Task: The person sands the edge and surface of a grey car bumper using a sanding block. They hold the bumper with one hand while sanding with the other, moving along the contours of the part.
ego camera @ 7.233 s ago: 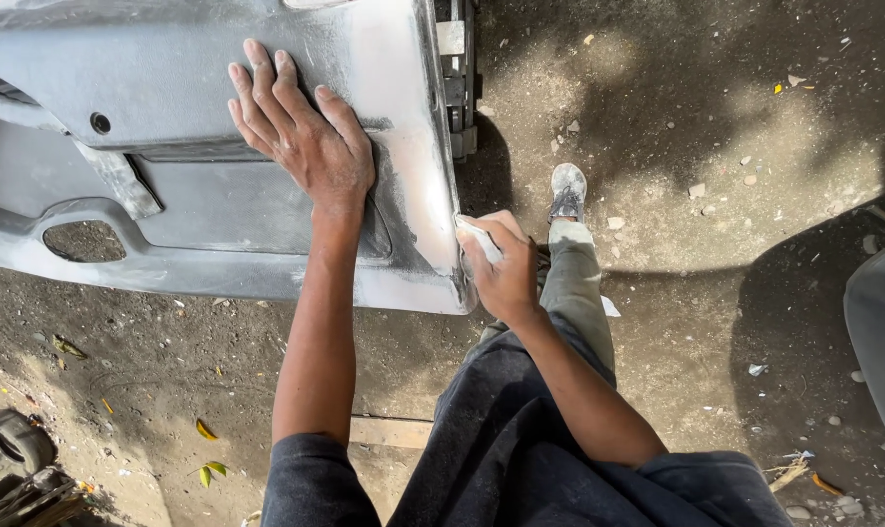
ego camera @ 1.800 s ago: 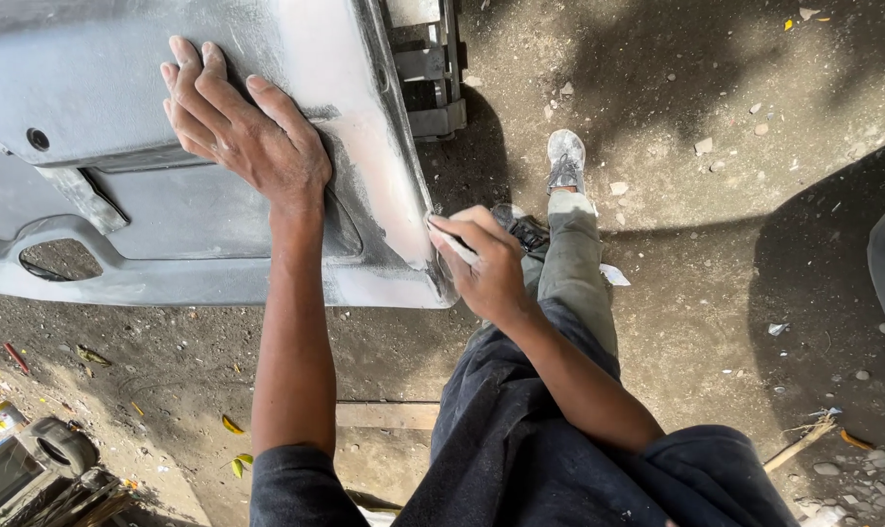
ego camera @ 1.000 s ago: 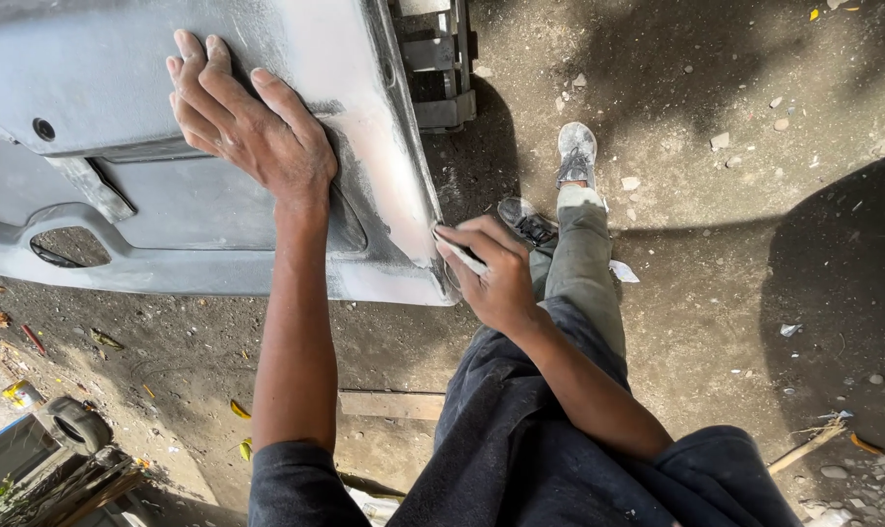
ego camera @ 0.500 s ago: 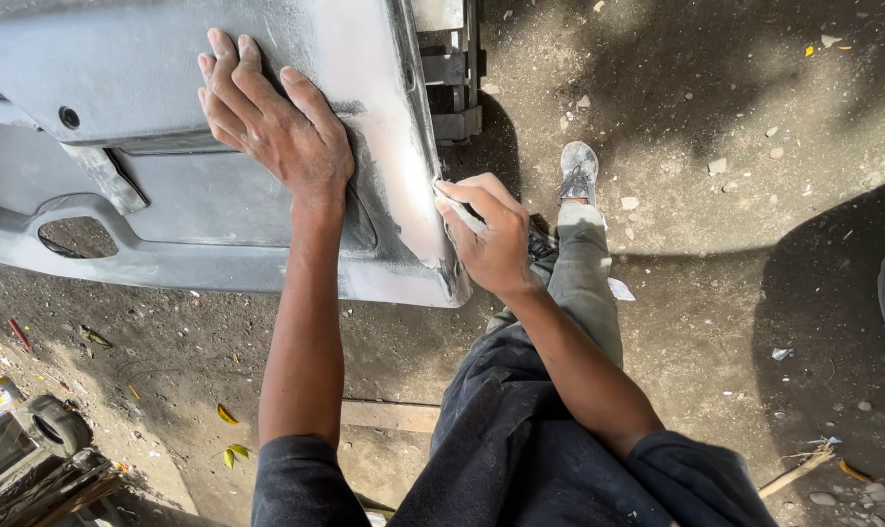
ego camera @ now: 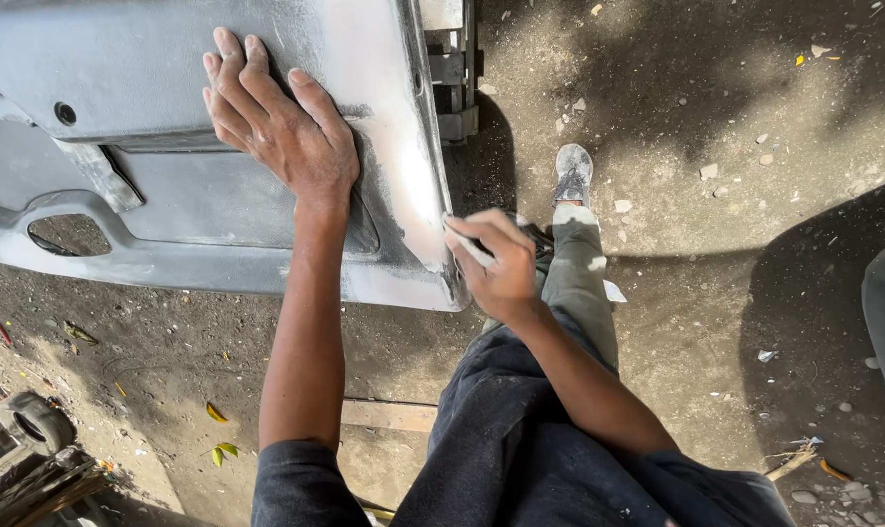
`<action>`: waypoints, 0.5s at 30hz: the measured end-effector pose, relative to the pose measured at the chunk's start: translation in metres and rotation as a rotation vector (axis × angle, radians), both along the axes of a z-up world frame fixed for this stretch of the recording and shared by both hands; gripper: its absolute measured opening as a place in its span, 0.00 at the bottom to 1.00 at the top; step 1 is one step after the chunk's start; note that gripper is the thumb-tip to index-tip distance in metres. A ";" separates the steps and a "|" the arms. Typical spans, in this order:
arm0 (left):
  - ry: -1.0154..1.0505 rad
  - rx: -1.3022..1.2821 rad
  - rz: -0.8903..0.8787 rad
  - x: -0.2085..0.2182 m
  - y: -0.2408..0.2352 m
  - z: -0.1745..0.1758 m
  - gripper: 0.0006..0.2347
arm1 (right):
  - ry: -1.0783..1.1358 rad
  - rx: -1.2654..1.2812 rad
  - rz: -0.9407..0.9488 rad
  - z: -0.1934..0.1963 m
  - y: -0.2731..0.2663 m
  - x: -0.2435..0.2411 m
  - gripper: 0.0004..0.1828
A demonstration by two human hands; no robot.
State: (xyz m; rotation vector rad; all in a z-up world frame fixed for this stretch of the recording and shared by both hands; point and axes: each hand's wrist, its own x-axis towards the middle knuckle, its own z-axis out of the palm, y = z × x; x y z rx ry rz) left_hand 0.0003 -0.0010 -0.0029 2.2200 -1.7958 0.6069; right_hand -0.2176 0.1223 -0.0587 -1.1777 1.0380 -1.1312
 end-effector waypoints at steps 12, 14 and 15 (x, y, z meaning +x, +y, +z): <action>0.016 0.054 -0.010 -0.007 0.000 0.014 0.19 | 0.038 -0.136 -0.066 0.003 -0.035 0.008 0.08; 0.001 0.047 -0.014 -0.003 -0.001 0.008 0.20 | 0.052 -0.134 -0.050 0.011 0.005 -0.007 0.08; -0.011 0.049 -0.018 0.000 0.003 0.004 0.20 | 0.069 -0.123 -0.034 0.014 0.030 -0.015 0.08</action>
